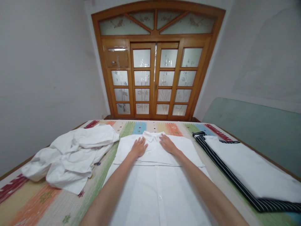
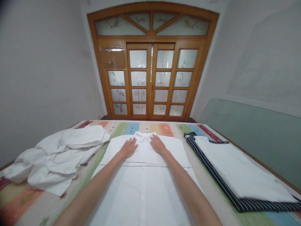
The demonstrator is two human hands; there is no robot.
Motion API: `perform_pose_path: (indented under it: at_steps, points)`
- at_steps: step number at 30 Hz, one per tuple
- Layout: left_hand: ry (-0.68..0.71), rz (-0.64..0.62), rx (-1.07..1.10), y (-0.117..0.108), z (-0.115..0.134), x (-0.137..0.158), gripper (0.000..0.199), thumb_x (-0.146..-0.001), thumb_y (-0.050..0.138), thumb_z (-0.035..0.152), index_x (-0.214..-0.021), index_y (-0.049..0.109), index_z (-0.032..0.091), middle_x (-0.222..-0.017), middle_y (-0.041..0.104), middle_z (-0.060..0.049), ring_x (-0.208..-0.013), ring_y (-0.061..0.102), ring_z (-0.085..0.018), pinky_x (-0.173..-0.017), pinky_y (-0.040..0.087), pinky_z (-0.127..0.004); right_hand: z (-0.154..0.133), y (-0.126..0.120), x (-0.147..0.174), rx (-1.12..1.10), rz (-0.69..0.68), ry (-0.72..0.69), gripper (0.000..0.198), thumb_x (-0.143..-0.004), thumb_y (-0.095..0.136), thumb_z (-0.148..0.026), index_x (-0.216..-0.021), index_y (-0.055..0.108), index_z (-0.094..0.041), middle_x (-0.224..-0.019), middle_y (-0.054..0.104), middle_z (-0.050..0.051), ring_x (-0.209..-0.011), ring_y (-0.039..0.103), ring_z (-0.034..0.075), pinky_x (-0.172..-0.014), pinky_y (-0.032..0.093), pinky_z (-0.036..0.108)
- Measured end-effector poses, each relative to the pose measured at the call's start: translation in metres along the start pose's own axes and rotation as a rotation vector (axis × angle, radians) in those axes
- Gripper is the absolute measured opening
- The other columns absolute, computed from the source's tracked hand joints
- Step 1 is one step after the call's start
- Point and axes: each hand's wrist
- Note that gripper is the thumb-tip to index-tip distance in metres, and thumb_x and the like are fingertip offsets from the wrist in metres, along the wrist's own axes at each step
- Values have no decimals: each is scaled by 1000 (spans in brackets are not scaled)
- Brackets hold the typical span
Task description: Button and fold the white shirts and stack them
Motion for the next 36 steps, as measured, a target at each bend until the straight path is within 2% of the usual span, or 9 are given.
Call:
perform_pose_path:
  at_steps: [2, 5, 9, 13, 18, 23, 26, 32, 36]
  points:
    - [12, -9, -24, -4, -8, 12, 56, -97, 28, 43, -146, 38, 18, -155, 29, -9, -145, 21, -28, -117, 19, -46, 11, -11, 21, 104, -124, -71, 41, -89, 46, -29, -124, 62, -16, -145, 47, 13, -135, 40, 25, -110, 31, 42]
    - [-17, -7, -65, -12, -27, 31, 55, -98, 27, 43, -146, 38, 20, -155, 29, -9, -145, 21, -27, -117, 18, -46, 36, -34, 47, 255, -233, 43, 50, -94, 39, -37, -137, 51, -15, -150, 39, 14, -141, 32, 27, -114, 24, 46]
    - [-87, -21, -79, -24, -50, 50, 54, -97, 29, 41, -145, 39, 19, -154, 30, -9, -144, 23, -25, -117, 19, -45, 67, -66, 72, 352, -255, 213, 56, -95, 35, -42, -143, 44, -14, -153, 33, 13, -142, 28, 28, -115, 22, 46]
    - [-178, 14, -77, -32, -54, 62, 51, -97, 30, 33, -143, 43, 14, -152, 34, -12, -143, 26, -26, -116, 24, -41, 74, -87, 88, 399, -238, 286, 55, -95, 34, -40, -143, 44, -14, -151, 35, 15, -141, 30, 29, -114, 21, 50]
    - [-258, 167, -132, -33, -28, 74, 51, -95, 33, 27, -138, 46, 5, -151, 34, -21, -143, 24, -32, -117, 18, -48, 42, -89, 102, 443, -237, 226, 52, -94, 38, -34, -139, 48, -10, -151, 36, 19, -142, 26, 32, -115, 15, 53]
    - [-53, -6, -72, -16, 23, 85, 56, -97, 28, 39, -145, 38, 12, -154, 29, -14, -144, 21, -30, -116, 17, -50, -16, -67, 116, 308, -310, 30, 52, -97, 33, -36, -143, 44, -17, -153, 33, 12, -143, 26, 29, -116, 20, 47]
    - [-25, -16, -59, -9, 37, 91, 56, -98, 24, 42, -147, 36, 18, -155, 29, -8, -145, 22, -27, -117, 16, -48, -32, -64, 124, 282, -319, -38, 52, -98, 30, -38, -145, 42, -18, -155, 31, 9, -144, 24, 27, -116, 19, 46]
    - [-98, 28, -120, -20, -5, 111, 57, -98, 22, 41, -146, 37, 15, -153, 33, -10, -144, 26, -25, -117, 19, -45, 1, -93, 140, 354, -336, 48, 52, -99, 25, -36, -146, 39, -20, -154, 32, 8, -143, 26, 23, -116, 19, 46]
    - [-25, 33, -120, -24, -40, 135, 58, -98, 21, 39, -145, 37, 9, -152, 34, -13, -143, 28, -24, -116, 23, -43, 23, -109, 155, 422, -336, 85, 57, -99, 17, -38, -148, 35, -14, -155, 28, 11, -144, 25, 25, -115, 22, 48]
Point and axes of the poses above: each hand's wrist, its own x-axis away from the middle knuckle, its own y-axis out of the palm, z = x × y
